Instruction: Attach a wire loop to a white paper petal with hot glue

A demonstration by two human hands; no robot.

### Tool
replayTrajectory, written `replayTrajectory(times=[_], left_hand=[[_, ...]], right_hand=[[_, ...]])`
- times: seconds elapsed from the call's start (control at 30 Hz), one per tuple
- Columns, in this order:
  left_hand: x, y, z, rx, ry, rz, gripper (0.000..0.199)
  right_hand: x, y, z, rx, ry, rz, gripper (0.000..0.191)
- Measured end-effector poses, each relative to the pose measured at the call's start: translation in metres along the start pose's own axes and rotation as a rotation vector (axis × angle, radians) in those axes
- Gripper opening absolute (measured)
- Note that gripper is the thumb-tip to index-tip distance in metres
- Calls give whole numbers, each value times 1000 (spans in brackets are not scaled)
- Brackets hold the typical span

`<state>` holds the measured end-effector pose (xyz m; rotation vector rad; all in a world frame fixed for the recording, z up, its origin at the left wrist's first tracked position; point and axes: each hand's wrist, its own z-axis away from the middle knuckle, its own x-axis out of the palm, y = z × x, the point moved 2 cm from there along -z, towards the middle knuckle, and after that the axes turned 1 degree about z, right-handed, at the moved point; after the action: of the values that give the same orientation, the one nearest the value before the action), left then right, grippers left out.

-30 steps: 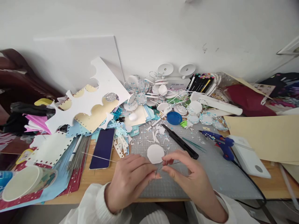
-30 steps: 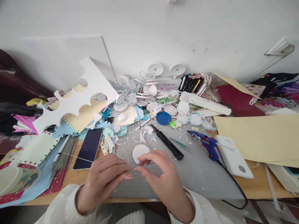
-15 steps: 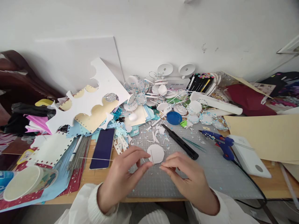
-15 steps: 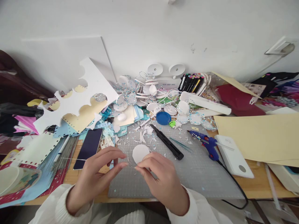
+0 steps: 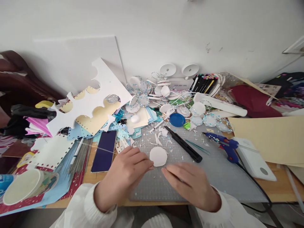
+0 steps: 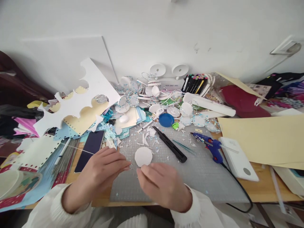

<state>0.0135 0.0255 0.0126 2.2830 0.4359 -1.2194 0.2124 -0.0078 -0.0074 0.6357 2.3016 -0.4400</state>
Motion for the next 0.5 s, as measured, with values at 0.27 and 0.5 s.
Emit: replayTrajectory(times=[0.27, 0.5], left_hand=[[-1, -2, -1, 258, 130, -323, 21], [4, -5, -4, 97, 56, -233, 16]], right_hand=[[-3, 24, 0, 644, -287, -725, 16], [11, 23, 2, 391, -152, -275, 16]])
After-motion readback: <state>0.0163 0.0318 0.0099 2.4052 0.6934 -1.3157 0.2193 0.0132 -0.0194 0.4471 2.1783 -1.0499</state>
